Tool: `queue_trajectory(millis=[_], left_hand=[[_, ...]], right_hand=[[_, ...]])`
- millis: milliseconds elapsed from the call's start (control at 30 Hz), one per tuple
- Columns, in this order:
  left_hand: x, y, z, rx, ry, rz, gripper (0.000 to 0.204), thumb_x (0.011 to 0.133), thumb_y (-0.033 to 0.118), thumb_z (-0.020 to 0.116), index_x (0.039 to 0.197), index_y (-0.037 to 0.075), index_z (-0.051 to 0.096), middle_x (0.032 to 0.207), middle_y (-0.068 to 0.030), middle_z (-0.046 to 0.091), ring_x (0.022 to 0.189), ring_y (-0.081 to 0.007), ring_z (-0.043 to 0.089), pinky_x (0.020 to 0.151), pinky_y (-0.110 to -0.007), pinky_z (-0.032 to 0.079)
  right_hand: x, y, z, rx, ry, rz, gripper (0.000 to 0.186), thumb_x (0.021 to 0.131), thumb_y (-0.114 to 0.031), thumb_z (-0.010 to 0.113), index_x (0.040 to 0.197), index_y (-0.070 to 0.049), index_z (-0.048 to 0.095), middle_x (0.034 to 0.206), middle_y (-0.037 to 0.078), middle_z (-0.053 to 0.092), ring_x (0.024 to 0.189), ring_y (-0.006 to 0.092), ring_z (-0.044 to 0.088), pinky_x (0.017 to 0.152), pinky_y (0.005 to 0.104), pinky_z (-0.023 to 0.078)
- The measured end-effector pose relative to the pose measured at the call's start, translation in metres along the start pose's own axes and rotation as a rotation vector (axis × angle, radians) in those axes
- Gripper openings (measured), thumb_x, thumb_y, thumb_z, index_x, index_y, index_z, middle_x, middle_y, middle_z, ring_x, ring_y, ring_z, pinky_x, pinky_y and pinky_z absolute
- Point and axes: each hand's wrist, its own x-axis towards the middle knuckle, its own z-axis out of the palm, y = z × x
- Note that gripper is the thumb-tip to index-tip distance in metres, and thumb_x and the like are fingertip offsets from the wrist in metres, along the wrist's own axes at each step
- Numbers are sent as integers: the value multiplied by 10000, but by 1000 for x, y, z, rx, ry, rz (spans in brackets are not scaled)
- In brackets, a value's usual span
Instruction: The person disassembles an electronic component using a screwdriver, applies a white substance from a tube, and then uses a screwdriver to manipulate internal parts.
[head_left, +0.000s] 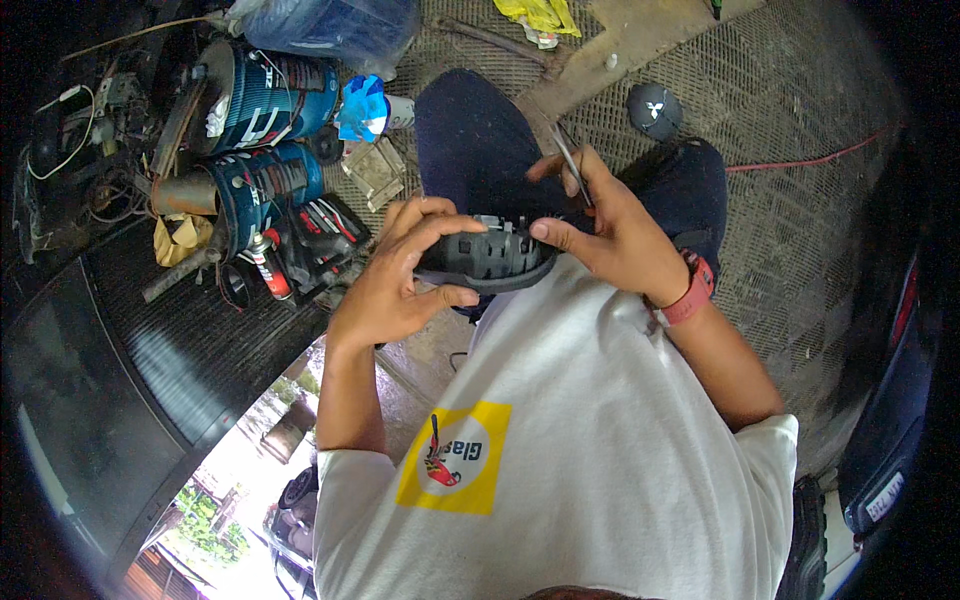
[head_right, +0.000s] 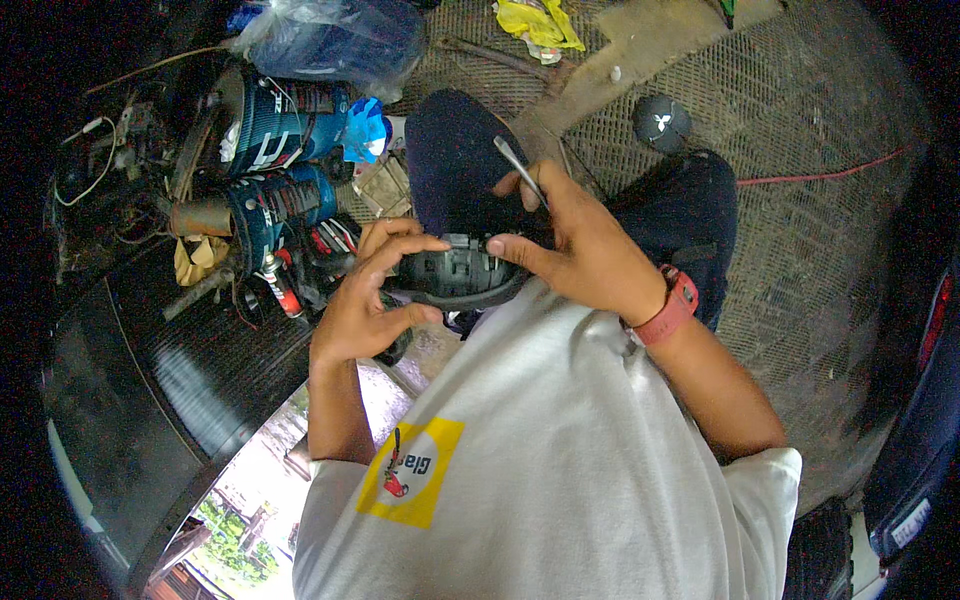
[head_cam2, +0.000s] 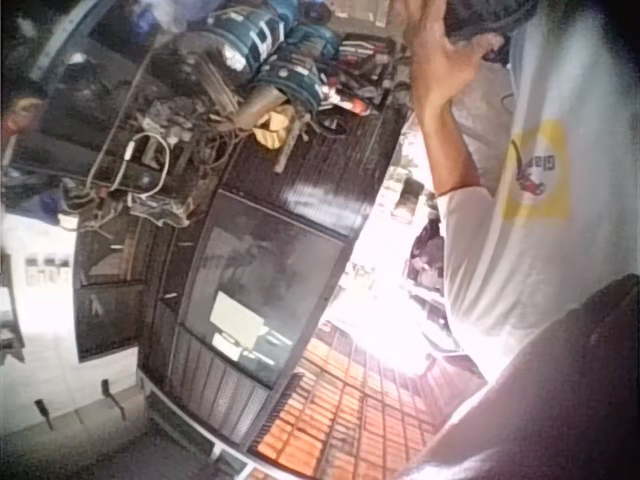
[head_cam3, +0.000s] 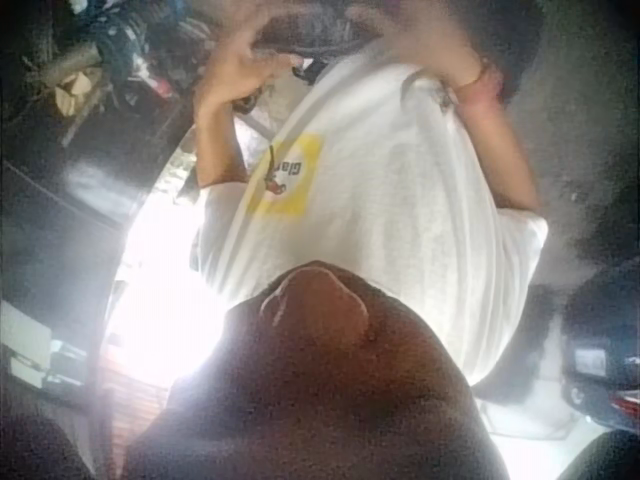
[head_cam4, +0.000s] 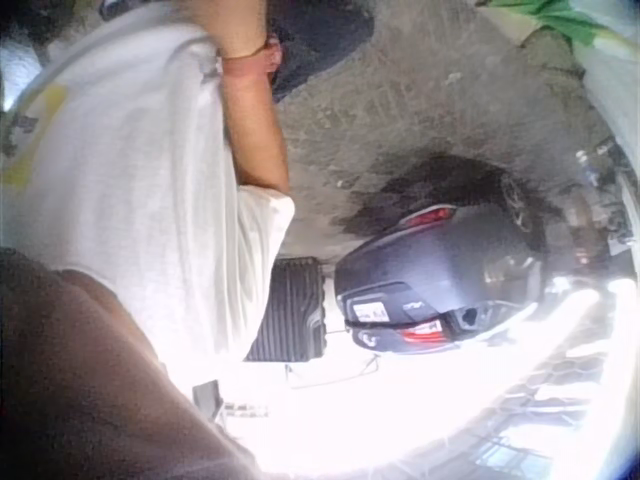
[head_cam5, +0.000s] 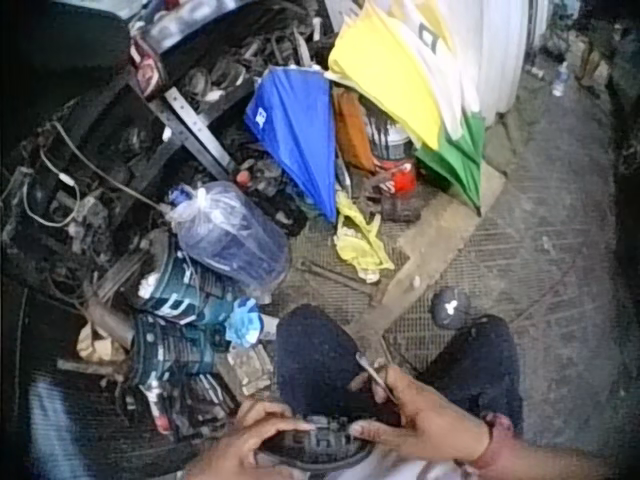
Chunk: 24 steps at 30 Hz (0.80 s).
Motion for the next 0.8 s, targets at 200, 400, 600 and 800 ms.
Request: queue_trajectory(millis=[200,400,600,800], left_hand=[[-1,11,7,89,-70,74,756,721,328,1007,1412,138,765,1398,-136,614,1342,-376,543,1182,-501,446],[7,29,16,91,-106,130,750,717,328,1006,1399,132,766,1380,-137,623,1322,-376,545,1166,-507,452],[19,38,21,64,-157,118,715,729,216,1001,1392,128,747,1375,-120,627,1334,-387,541,1175,-507,469],[14,48,30,210,-145,150,734,719,242,1009,1392,128,739,1373,-140,642,1333,-409,568,1168,-521,477]], right_hand=[[16,7,-2,152,-281,60,371,1047,-85,834,1242,-37,522,1141,114,757,1110,151,704,948,331,570],[5,14,-6,174,-336,105,407,1063,-123,825,1369,-20,577,1211,65,726,1151,130,664,985,323,558],[3,29,-6,250,-285,-50,523,1042,-180,841,1472,-8,597,1291,105,751,1147,177,681,1016,373,556],[-8,33,2,125,-174,-90,489,1027,-283,843,1343,-9,590,1100,170,805,851,288,746,752,448,573]])
